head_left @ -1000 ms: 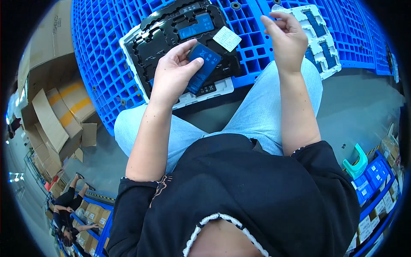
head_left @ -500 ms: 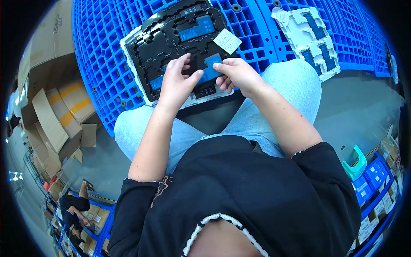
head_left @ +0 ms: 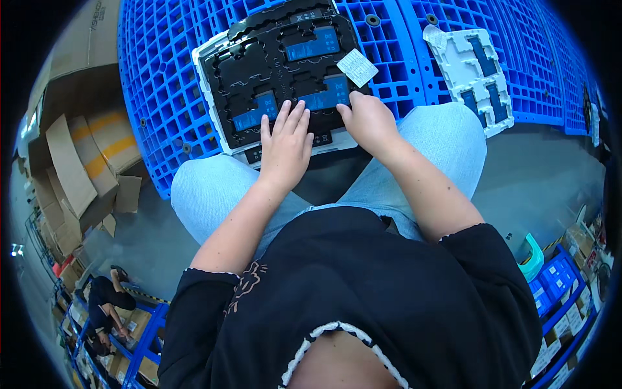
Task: The person sits on the floor and applies blue protective film to small black rectangular components arranged in a white plastic tray. They retrieve the film from a nearby shelf, peel it from its backing, and carefully align and smooth it onto the components.
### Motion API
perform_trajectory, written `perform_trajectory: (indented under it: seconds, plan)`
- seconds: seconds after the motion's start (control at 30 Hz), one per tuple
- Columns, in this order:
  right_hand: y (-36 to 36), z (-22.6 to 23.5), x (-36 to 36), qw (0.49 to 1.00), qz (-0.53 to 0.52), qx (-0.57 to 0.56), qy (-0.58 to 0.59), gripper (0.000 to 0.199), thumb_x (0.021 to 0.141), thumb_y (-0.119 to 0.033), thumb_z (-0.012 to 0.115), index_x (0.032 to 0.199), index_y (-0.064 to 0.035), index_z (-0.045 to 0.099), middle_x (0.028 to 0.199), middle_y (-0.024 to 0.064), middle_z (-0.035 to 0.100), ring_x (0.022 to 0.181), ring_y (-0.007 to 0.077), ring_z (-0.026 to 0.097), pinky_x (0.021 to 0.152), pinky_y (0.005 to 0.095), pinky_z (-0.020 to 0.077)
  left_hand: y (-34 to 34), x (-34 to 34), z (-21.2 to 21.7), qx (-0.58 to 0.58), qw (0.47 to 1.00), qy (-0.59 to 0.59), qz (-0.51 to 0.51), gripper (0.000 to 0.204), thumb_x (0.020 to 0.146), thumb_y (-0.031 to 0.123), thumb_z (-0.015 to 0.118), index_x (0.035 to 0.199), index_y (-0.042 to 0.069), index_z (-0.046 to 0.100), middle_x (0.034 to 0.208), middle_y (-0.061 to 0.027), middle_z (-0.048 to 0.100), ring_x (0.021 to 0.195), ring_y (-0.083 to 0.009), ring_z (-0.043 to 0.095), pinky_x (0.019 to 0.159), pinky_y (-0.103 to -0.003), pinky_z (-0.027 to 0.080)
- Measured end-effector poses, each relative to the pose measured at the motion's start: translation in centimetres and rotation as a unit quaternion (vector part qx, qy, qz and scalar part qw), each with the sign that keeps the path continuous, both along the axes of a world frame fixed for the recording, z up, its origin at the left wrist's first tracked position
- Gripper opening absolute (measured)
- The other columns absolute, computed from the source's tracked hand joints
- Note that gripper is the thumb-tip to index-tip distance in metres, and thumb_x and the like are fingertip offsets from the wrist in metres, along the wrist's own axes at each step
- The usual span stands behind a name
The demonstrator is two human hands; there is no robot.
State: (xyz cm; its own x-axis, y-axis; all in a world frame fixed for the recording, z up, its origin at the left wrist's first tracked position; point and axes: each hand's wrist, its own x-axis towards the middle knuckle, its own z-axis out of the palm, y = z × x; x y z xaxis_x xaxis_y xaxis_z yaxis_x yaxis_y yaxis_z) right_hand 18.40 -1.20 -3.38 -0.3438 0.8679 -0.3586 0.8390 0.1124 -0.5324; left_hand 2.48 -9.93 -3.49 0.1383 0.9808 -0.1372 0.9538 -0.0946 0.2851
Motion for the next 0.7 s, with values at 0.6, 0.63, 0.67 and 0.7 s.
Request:
perform_trajectory:
  seconds: [0.6,0.63,0.67,0.7]
  plan:
    - [1.3,-0.2,1.7,0.988,-0.138,0.038,0.065,0.028,0.078,-0.024,0.065,0.086,0.0019,0.058,0.080,0.0174,0.061,0.076,0.0323,0.061,0.067,0.0382,0.0477,0.4,-2.0,-0.1,0.092,0.987,-0.016,0.131,0.044,0.081,0.022,0.061,0.122,0.008,0.051,0.135,-0.0168,0.035,0.128,-0.0362,0.031,0.104,-0.050,0.025]
    - [1.4,0.0,1.8,0.990,-0.137,0.031,0.028,0.030,0.078,-0.025,0.065,0.088,0.0028,0.057,0.085,0.0187,0.060,0.080,0.0332,0.060,0.069,0.0389,0.0475,0.8,-2.9,-0.1,0.109,0.978,-0.031,0.176,0.047,0.080,0.023,0.062,0.123,0.006,0.050,0.135,-0.0196,0.035,0.126,-0.0377,0.032,0.104,-0.048,0.026]
    - [1.4,0.2,2.0,0.990,-0.136,0.025,-0.010,0.033,0.079,-0.027,0.064,0.089,0.0037,0.056,0.090,0.0201,0.058,0.083,0.0341,0.059,0.071,0.0397,0.0474,1.2,-4.0,-0.2,0.125,0.966,-0.046,0.221,0.050,0.080,0.024,0.063,0.124,0.004,0.048,0.134,-0.0224,0.034,0.124,-0.0392,0.033,0.104,-0.045,0.027]
    - [1.4,0.4,2.0,0.990,-0.134,0.019,-0.047,0.036,0.079,-0.028,0.064,0.091,0.0046,0.055,0.095,0.0215,0.057,0.086,0.0349,0.058,0.073,0.0404,0.0473,1.4,-5.2,-0.6,0.142,0.946,-0.057,0.287,0.053,0.080,0.025,0.062,0.124,0.000,0.046,0.133,-0.0260,0.033,0.125,-0.0405,0.031,0.104,-0.046,0.026]
